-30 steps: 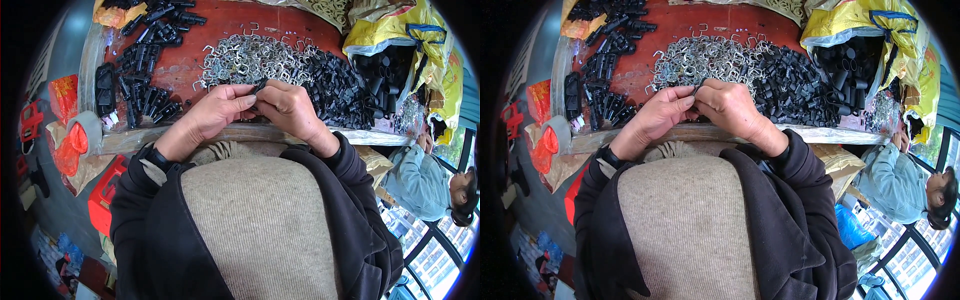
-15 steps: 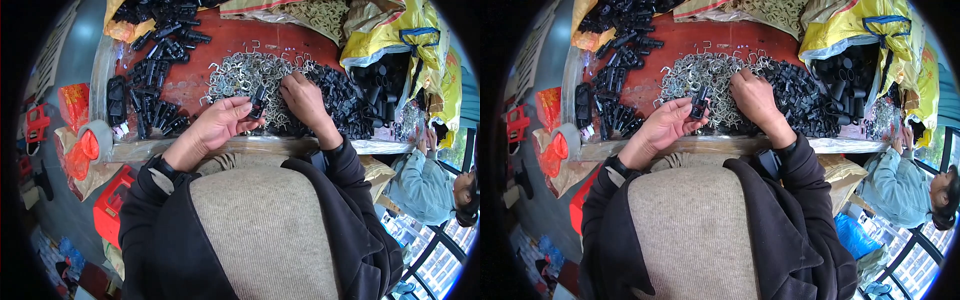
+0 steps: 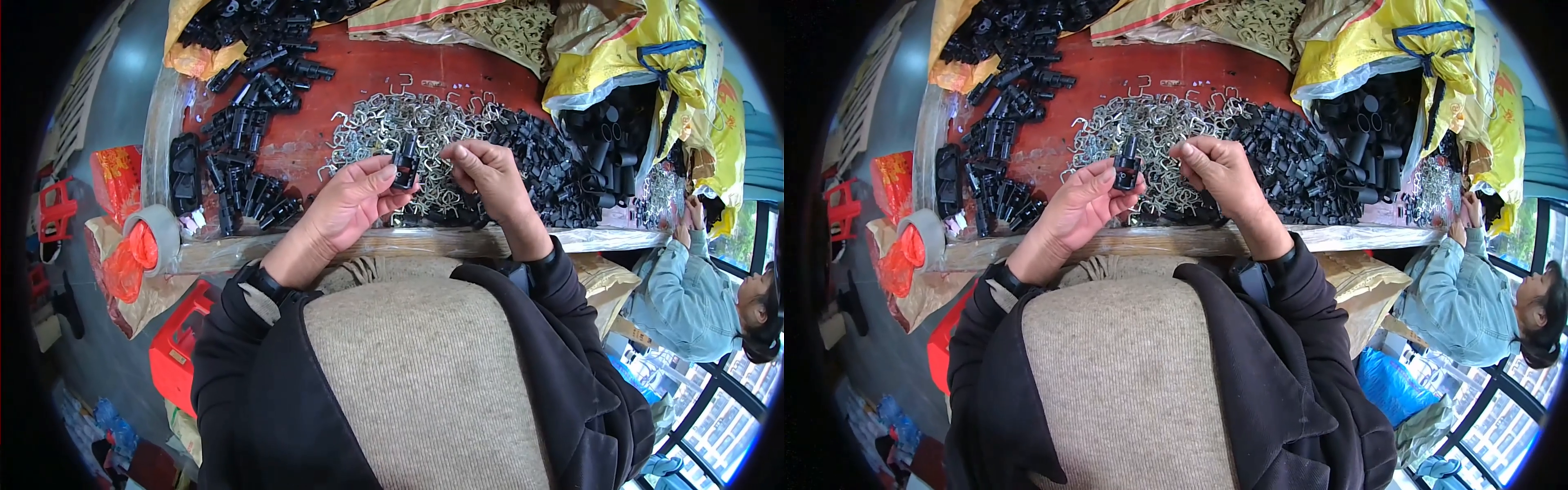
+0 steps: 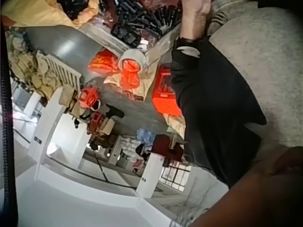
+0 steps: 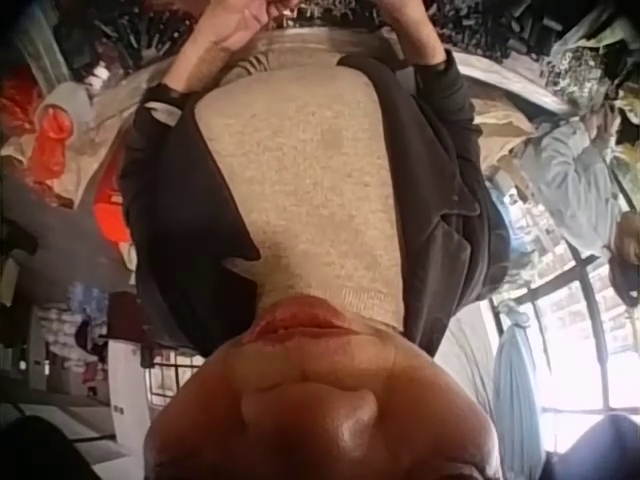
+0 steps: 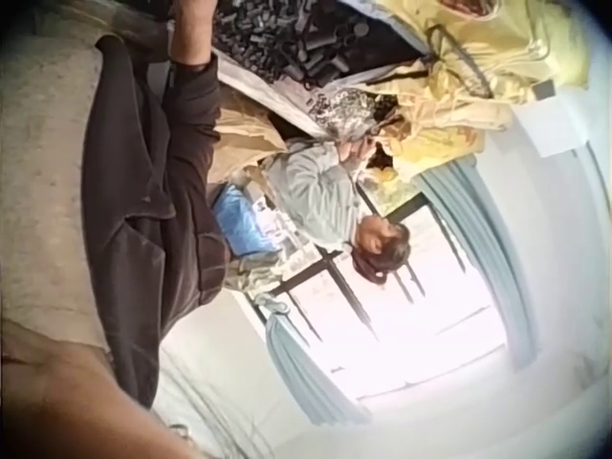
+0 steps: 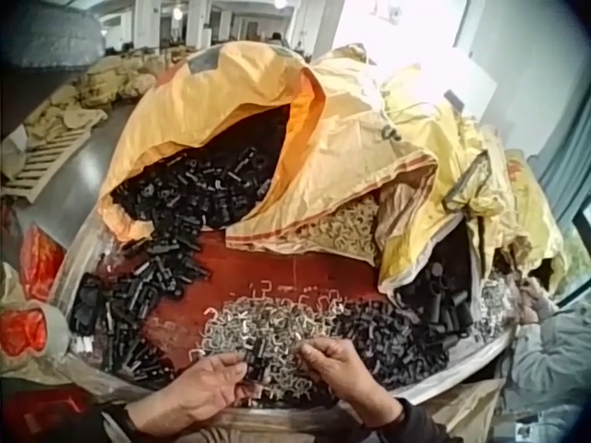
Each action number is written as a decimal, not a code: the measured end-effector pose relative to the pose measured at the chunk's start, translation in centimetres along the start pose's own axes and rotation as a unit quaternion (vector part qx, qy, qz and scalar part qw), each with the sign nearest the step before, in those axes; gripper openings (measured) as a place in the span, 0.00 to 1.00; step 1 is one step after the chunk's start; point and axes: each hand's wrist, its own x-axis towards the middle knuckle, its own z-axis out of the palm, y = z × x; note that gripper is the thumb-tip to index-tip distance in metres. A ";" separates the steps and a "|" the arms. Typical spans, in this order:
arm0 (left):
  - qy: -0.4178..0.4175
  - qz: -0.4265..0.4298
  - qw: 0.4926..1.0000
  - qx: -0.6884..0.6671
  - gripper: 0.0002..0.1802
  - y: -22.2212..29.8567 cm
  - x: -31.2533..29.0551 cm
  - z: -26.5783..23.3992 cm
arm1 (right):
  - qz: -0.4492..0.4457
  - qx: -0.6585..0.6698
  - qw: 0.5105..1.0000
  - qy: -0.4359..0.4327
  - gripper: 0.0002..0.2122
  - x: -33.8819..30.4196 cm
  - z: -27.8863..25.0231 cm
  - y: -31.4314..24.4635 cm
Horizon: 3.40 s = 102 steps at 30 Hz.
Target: The person picks up a black plastic component and a small metal clip, fits the clip into the component, and then slides a black sleeve over the assembly.
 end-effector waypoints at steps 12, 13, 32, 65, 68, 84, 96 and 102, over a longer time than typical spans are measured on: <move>-0.055 -0.004 0.998 0.003 0.14 -0.4 0.3 -0.5 | 0.055 0.000 0.995 -0.085 0.11 -0.6 1.8 -1.2; -0.063 -0.010 0.998 0.005 0.15 -0.4 0.3 -0.6 | 0.060 -0.028 0.993 -0.101 0.11 -0.7 1.9 -1.3; -0.074 0.004 0.997 -0.003 0.15 -0.5 0.3 -0.8 | 0.029 0.096 0.989 -0.108 0.10 -0.4 2.4 -0.5; 0.005 -0.029 0.999 -0.022 0.12 -0.2 0.4 -0.6 | -0.152 -0.190 0.970 -0.024 0.05 -0.4 2.1 -1.0; 0.026 -0.035 0.999 -0.024 0.10 -0.3 0.4 -0.5 | -0.145 -0.168 0.975 -0.027 0.05 -0.4 2.2 -0.8; 0.032 -0.047 0.998 0.019 0.10 -0.5 -0.2 -0.2 | -0.306 -0.349 0.886 -0.003 0.04 -1.0 3.6 -2.1; 0.061 -0.054 0.991 0.104 0.11 -0.2 -0.1 0.0 | -0.081 -0.150 0.983 -0.060 0.06 -0.7 3.2 -0.2; 0.064 -0.056 0.990 0.116 0.13 0.2 -0.2 -0.3 | -0.096 -0.108 0.978 -0.149 0.06 2.1 -1.1 -2.6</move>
